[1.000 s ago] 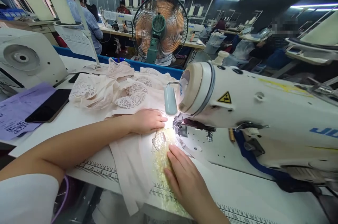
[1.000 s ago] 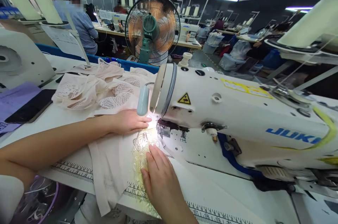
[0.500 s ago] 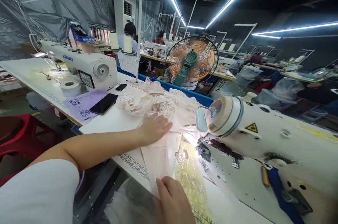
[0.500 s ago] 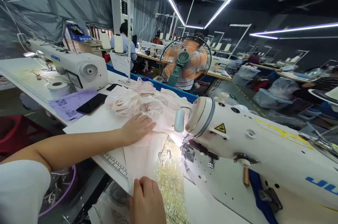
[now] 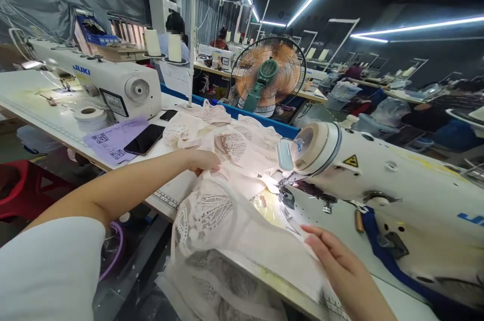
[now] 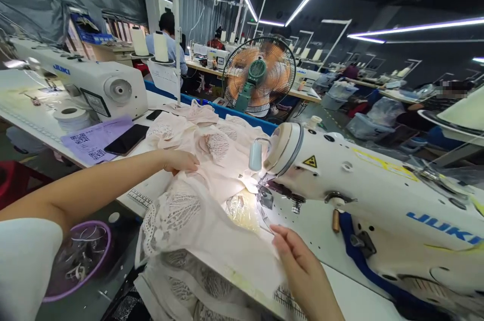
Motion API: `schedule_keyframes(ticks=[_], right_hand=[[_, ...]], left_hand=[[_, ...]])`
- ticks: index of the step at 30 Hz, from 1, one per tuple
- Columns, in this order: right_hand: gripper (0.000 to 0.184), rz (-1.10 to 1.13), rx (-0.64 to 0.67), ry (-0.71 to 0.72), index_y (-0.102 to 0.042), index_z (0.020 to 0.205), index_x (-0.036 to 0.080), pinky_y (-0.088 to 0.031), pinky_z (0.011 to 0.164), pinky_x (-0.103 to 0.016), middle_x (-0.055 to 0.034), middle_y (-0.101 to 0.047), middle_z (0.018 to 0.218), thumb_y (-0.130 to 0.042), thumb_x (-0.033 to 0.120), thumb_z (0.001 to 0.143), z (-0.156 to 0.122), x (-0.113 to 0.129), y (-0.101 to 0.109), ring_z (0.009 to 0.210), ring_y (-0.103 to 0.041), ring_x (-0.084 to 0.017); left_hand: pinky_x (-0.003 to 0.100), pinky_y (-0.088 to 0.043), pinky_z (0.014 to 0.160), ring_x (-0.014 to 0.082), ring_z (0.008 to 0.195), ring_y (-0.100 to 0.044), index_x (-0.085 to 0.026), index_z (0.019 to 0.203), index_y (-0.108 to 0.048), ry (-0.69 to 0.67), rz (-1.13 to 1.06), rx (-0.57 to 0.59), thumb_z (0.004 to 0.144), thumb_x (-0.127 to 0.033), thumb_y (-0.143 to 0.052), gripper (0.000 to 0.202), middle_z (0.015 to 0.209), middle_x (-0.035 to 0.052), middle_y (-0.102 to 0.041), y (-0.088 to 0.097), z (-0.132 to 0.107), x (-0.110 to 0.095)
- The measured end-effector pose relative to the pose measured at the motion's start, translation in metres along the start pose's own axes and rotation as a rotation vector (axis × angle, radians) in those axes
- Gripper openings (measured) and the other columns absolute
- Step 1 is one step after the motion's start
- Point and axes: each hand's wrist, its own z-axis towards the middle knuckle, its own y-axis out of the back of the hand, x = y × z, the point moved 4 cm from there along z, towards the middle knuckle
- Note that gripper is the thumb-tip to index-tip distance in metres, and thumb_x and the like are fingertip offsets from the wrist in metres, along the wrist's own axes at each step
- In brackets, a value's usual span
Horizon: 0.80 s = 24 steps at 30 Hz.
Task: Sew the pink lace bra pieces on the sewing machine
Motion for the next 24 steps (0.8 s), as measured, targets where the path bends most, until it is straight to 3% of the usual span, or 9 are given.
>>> schedule_keyframes(ticks=[3, 5, 7, 10, 13, 15, 18, 20, 24], right_hand=[[0.034, -0.193, -0.24, 0.012, -0.065, 0.094, 0.021, -0.055, 0.059, -0.032, -0.008, -0.072, 0.092, -0.043, 0.046, 0.088, -0.002, -0.003, -0.006, 0.08, -0.068, -0.024], [0.03, -0.229, -0.204, 0.123, -0.064, 0.095, 0.023, -0.053, 0.055, -0.029, -0.0069, -0.071, 0.091, -0.043, 0.044, 0.09, -0.009, 0.014, -0.019, 0.075, -0.068, -0.021], [0.026, -0.224, -0.079, 0.277, -0.063, 0.095, 0.025, -0.052, 0.053, -0.027, -0.0038, -0.071, 0.087, -0.041, 0.039, 0.093, -0.017, 0.037, -0.04, 0.069, -0.067, -0.018], [0.028, -0.31, -0.027, 0.445, -0.062, 0.098, 0.025, -0.054, 0.057, -0.03, -0.0052, -0.072, 0.089, -0.034, 0.031, 0.096, -0.027, 0.059, -0.075, 0.074, -0.069, -0.02], [0.029, -0.465, -0.102, 0.535, -0.059, 0.11, 0.018, -0.056, 0.071, -0.039, -0.015, -0.068, 0.106, -0.036, 0.023, 0.092, -0.027, 0.061, -0.107, 0.095, -0.067, -0.029], [0.032, -0.53, -0.108, 0.552, -0.056, 0.116, 0.013, -0.054, 0.082, -0.046, -0.0204, -0.064, 0.116, -0.038, 0.018, 0.09, -0.021, 0.057, -0.121, 0.109, -0.061, -0.034], [0.035, -0.585, -0.008, 0.574, -0.055, 0.12, 0.01, -0.049, 0.092, -0.053, -0.0229, -0.057, 0.127, -0.046, 0.023, 0.088, -0.004, 0.055, -0.125, 0.12, -0.052, -0.037], [0.044, -0.605, 0.132, 0.605, -0.053, 0.125, 0.01, -0.046, 0.095, -0.056, -0.022, -0.052, 0.134, -0.053, 0.033, 0.087, 0.009, 0.057, -0.119, 0.125, -0.047, -0.038], [0.059, -0.578, 0.394, 0.627, -0.047, 0.135, 0.017, -0.039, 0.1, -0.061, -0.0185, -0.045, 0.142, -0.058, 0.044, 0.085, 0.028, 0.061, -0.103, 0.132, -0.037, -0.039]], left_hand=[[0.039, -0.053, 0.071, 0.023, 0.07, -0.064, -0.014, 0.067, -0.062, 0.086, 0.257, -0.003, 0.072, -0.015, -0.056, 0.008, 0.063, 0.0056, -0.063, 0.002, 0.009, 0.01], [0.047, -0.05, 0.08, 0.0302, 0.086, -0.064, -0.012, 0.072, -0.062, 0.099, 0.402, -0.065, 0.071, -0.011, -0.058, 0.005, 0.074, 0.0108, -0.065, 0.005, 0.01, 0.001], [0.051, -0.048, 0.083, 0.0351, 0.096, -0.062, -0.01, 0.08, -0.063, 0.069, 0.498, -0.12, 0.072, -0.008, -0.058, 0.01, 0.086, 0.0163, -0.065, 0.001, 0.008, -0.019], [0.044, -0.05, 0.08, 0.0309, 0.095, -0.063, -0.012, 0.09, -0.062, -0.064, 0.536, -0.113, 0.076, -0.011, -0.058, 0.015, 0.1, 0.0162, -0.063, -0.025, 0.015, -0.057], [0.036, -0.051, 0.078, 0.0252, 0.093, -0.064, -0.018, 0.1, -0.061, -0.253, 0.484, -0.021, 0.08, -0.02, -0.059, 0.02, 0.112, 0.0111, -0.061, -0.061, 0.038, -0.087], [0.036, -0.051, 0.081, 0.0263, 0.099, -0.063, -0.019, 0.104, -0.06, -0.283, 0.43, 0.007, 0.083, -0.03, -0.059, 0.024, 0.116, 0.0109, -0.059, -0.077, 0.06, -0.094], [0.036, -0.049, 0.084, 0.0284, 0.103, -0.061, -0.017, 0.101, -0.063, -0.21, 0.372, -0.019, 0.088, -0.038, -0.051, 0.027, 0.113, 0.0127, -0.062, -0.084, 0.092, -0.095], [0.037, -0.049, 0.082, 0.0296, 0.1, -0.062, -0.014, 0.096, -0.064, -0.153, 0.33, -0.026, 0.09, -0.038, -0.047, 0.03, 0.105, 0.0138, -0.065, -0.081, 0.108, -0.094], [0.04, -0.049, 0.077, 0.0317, 0.093, -0.063, -0.011, 0.092, -0.065, -0.146, 0.228, -0.019, 0.086, -0.032, -0.05, 0.026, 0.098, 0.0159, -0.067, -0.068, 0.116, -0.1]])
